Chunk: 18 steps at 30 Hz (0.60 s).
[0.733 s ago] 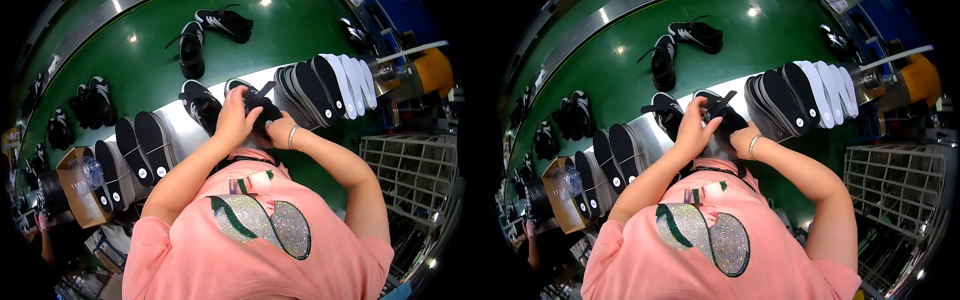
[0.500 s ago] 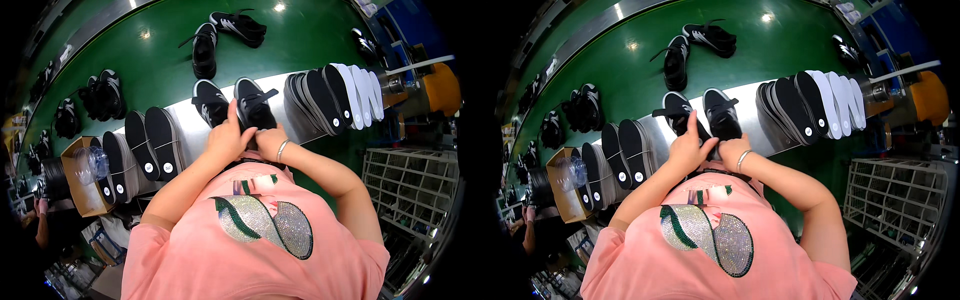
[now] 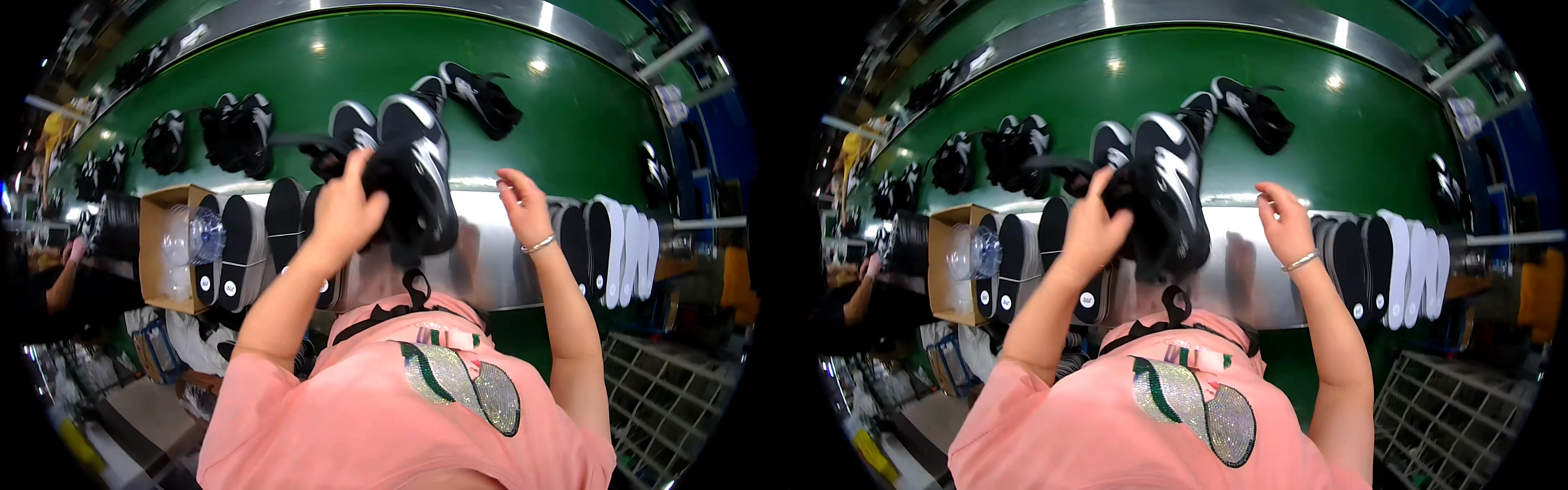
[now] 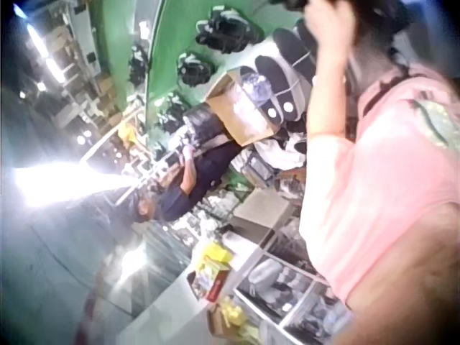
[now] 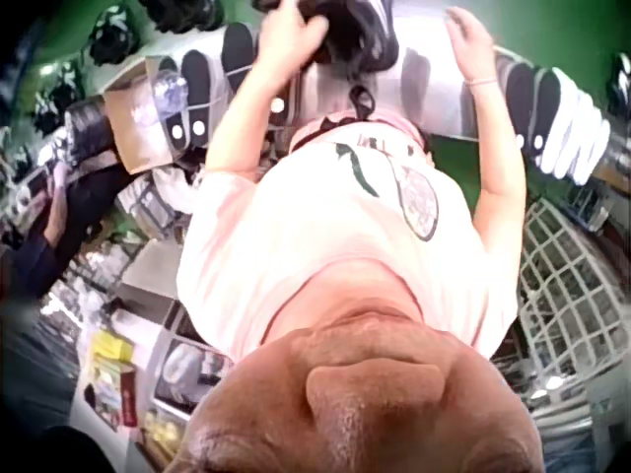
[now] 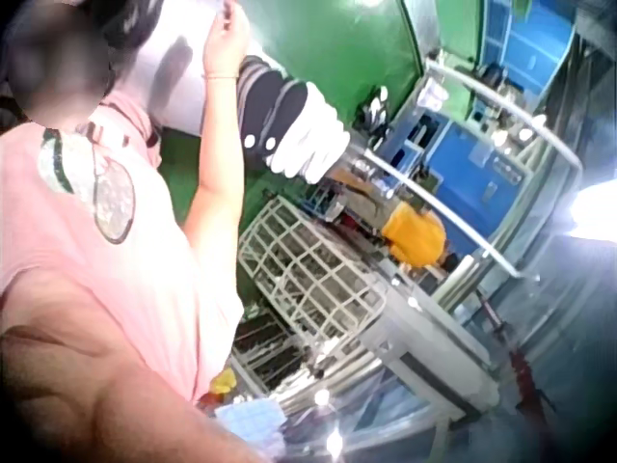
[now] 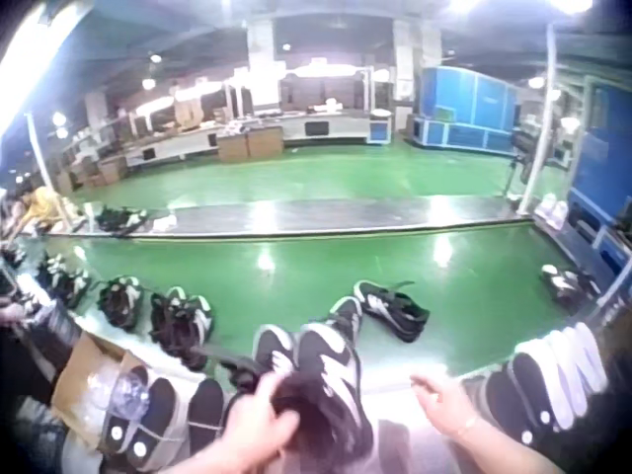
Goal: The person inserts insoles into black sneakers and fastens the velcro straps by hand before placing the finished shoes onto a conveyor belt. The person also handles a small cardboard box of white material and a plastic bag.
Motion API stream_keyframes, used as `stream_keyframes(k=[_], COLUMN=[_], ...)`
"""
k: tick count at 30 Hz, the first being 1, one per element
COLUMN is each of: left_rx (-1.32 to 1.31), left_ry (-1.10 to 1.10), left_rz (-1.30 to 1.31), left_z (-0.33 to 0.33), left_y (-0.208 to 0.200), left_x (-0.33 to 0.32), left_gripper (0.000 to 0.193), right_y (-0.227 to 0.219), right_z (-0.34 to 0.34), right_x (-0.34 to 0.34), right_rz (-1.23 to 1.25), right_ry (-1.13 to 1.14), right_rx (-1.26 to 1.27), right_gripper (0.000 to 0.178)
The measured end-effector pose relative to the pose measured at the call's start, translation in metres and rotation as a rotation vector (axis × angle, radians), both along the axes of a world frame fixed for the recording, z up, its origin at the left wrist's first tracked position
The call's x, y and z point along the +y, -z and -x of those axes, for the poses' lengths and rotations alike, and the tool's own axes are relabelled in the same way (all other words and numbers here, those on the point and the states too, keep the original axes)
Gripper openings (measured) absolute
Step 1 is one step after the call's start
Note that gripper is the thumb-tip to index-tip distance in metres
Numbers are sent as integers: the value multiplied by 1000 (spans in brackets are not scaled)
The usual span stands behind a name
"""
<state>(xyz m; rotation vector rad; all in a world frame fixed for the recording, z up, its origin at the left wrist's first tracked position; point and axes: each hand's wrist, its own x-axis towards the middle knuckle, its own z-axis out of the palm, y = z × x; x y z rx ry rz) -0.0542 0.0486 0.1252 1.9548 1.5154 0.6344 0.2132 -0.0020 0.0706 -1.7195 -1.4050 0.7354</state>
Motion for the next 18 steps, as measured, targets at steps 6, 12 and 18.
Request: stream_keyframes(k=[6, 12, 18], left_rx=[273, 288, 137], left_ry=[-250, -290, -206], left_rz=[-99, 60, 103], left_z=[48, 45, 1], left_y=[31, 69, 106], left_x=[109, 164, 203], left_gripper=[46, 43, 31], right_y=[37, 45, 32], right_z=[68, 87, 0], right_x=[92, 144, 149], right_rz=[201, 290, 149], right_ry=[-350, -416, -317], right_rx=[-463, -842, -1175], right_gripper=[49, 35, 36])
